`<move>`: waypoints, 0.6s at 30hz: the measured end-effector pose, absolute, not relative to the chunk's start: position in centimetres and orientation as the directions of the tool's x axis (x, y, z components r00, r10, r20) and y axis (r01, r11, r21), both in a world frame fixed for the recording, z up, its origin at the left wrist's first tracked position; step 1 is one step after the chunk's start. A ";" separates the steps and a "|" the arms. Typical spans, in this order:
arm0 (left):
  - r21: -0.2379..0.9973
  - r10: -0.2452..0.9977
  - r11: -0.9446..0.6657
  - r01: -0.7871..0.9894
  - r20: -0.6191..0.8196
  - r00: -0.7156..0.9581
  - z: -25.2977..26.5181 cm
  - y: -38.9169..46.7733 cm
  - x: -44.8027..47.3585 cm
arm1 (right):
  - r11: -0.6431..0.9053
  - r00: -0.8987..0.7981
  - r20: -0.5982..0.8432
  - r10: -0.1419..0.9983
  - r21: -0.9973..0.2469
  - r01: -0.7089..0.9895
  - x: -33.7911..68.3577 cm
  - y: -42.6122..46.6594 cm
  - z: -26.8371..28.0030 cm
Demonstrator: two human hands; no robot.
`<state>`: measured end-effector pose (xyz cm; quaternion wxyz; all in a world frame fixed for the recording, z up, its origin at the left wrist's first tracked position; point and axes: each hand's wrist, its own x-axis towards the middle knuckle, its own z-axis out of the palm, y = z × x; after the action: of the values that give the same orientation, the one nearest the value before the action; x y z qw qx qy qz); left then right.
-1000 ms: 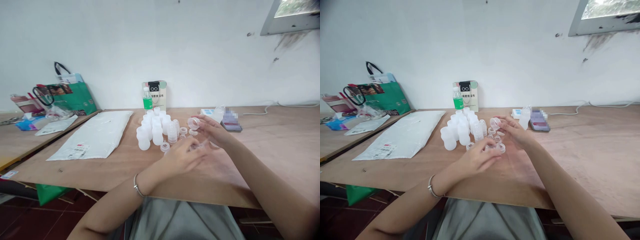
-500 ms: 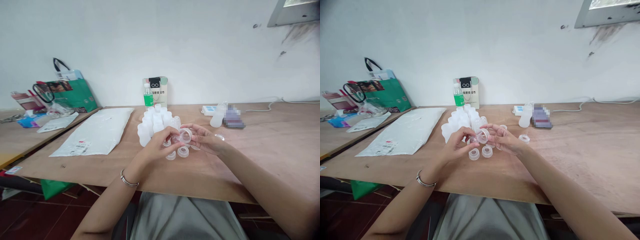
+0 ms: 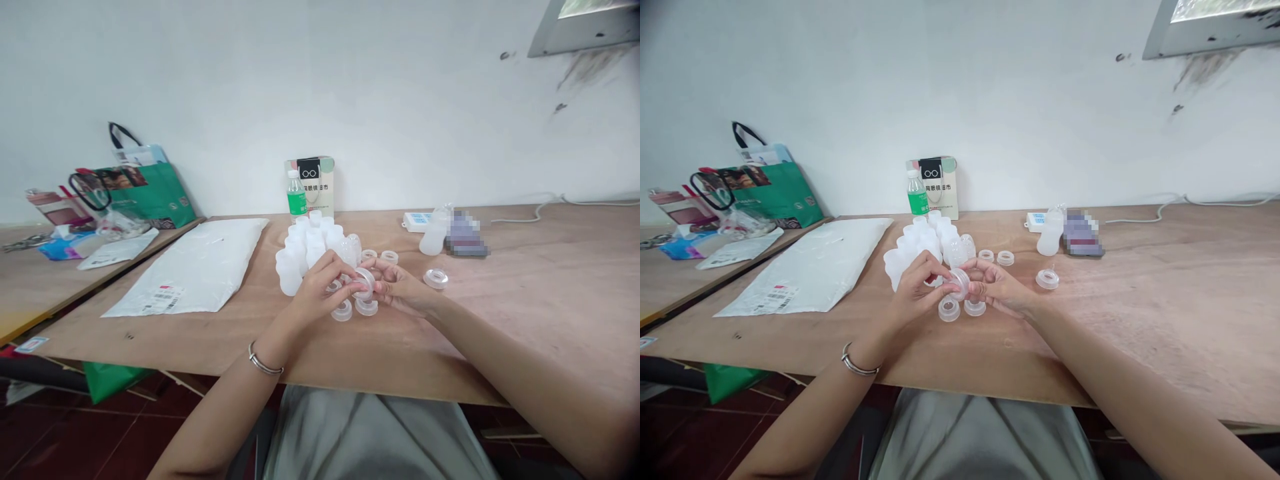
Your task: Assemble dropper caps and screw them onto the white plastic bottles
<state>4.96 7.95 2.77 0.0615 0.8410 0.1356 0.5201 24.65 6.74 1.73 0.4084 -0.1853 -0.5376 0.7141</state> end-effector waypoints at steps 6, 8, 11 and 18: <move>0.296 0.335 -0.942 0.158 0.855 0.395 3.0 7.8 5.0 | -0.074 -0.553 0.183 0.813 -0.909 -0.410 24.5 6.5 1.9; 0.317 0.341 -0.940 0.126 0.855 0.391 2.9 7.7 5.1 | -0.074 -0.526 0.172 0.833 -0.907 -0.414 24.5 6.5 1.9; 0.388 0.378 -0.921 0.047 0.853 0.359 2.6 7.8 5.3 | -0.076 -0.522 0.157 0.838 -0.915 -0.397 24.4 6.4 1.8; 0.288 0.330 -0.944 0.161 0.858 0.393 2.7 7.7 5.3 | -0.050 -0.459 0.165 0.873 -0.906 -0.420 23.8 6.6 1.4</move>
<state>5.28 7.71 2.66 0.0792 0.8308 0.1478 0.5308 23.82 6.57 1.43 0.4693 -0.2243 -0.5049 0.6889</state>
